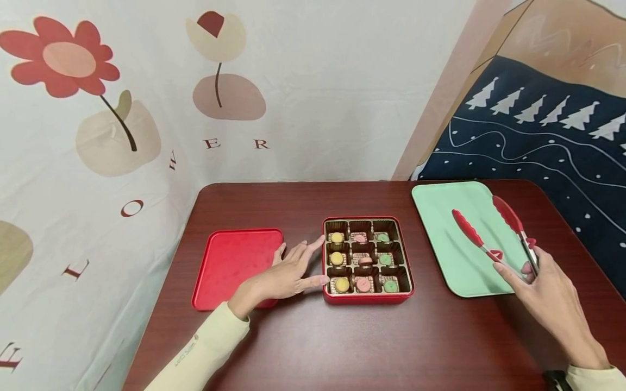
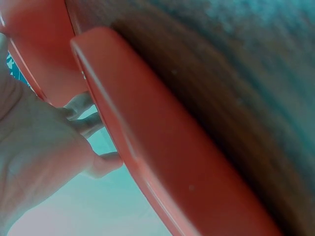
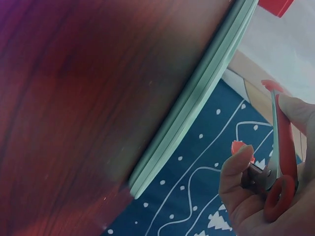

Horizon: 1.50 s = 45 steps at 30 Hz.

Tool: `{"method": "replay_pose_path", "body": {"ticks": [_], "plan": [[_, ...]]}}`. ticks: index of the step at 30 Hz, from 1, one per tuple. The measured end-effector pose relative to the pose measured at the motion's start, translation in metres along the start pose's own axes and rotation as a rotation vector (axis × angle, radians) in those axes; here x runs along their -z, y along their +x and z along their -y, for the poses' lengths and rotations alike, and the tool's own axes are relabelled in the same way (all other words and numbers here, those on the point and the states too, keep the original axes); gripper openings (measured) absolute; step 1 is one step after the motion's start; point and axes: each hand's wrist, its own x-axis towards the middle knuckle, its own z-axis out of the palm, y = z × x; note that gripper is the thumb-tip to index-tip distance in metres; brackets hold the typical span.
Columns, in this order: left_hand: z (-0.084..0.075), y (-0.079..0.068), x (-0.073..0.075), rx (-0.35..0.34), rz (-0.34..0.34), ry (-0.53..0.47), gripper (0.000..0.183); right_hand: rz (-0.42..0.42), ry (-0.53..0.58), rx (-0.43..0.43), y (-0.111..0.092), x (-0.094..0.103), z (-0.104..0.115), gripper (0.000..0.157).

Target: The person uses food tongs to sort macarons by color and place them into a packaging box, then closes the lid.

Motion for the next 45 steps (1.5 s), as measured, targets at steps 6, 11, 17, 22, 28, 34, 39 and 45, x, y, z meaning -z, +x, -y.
{"method": "replay_pose_path", "body": {"ticks": [6, 11, 17, 22, 28, 34, 39, 45], "plan": [[0.0, 0.0, 0.0, 0.0, 0.005, 0.0, 0.098, 0.009, -0.01, -0.021, 0.001, 0.006, -0.012, 0.051], [0.0, 0.0, 0.001, 0.002, 0.007, -0.004, 0.098, -0.014, -0.008, -0.034, 0.004, 0.013, -0.02, 0.046], [-0.001, 0.0, 0.001, 0.003, 0.009, -0.009, 0.098, -0.026, -0.019, -0.058, 0.008, 0.02, -0.03, 0.047], [-0.001, -0.001, 0.002, 0.003, 0.002, -0.002, 0.098, -0.02, -0.033, -0.065, 0.014, 0.022, -0.034, 0.049], [0.0, -0.001, 0.001, -0.003, -0.011, -0.002, 0.098, -0.02, -0.07, -0.087, 0.02, 0.026, -0.043, 0.052], [-0.001, -0.001, 0.0, -0.009, -0.008, -0.013, 0.098, -0.039, -0.068, -0.086, 0.02, 0.029, -0.055, 0.052], [-0.001, -0.001, 0.001, 0.001, -0.003, -0.013, 0.099, -0.038, -0.064, -0.119, 0.02, 0.031, -0.064, 0.053], [0.0, -0.001, 0.001, -0.007, -0.005, -0.007, 0.099, -0.082, -0.052, -0.086, 0.023, 0.034, -0.08, 0.051]]}}
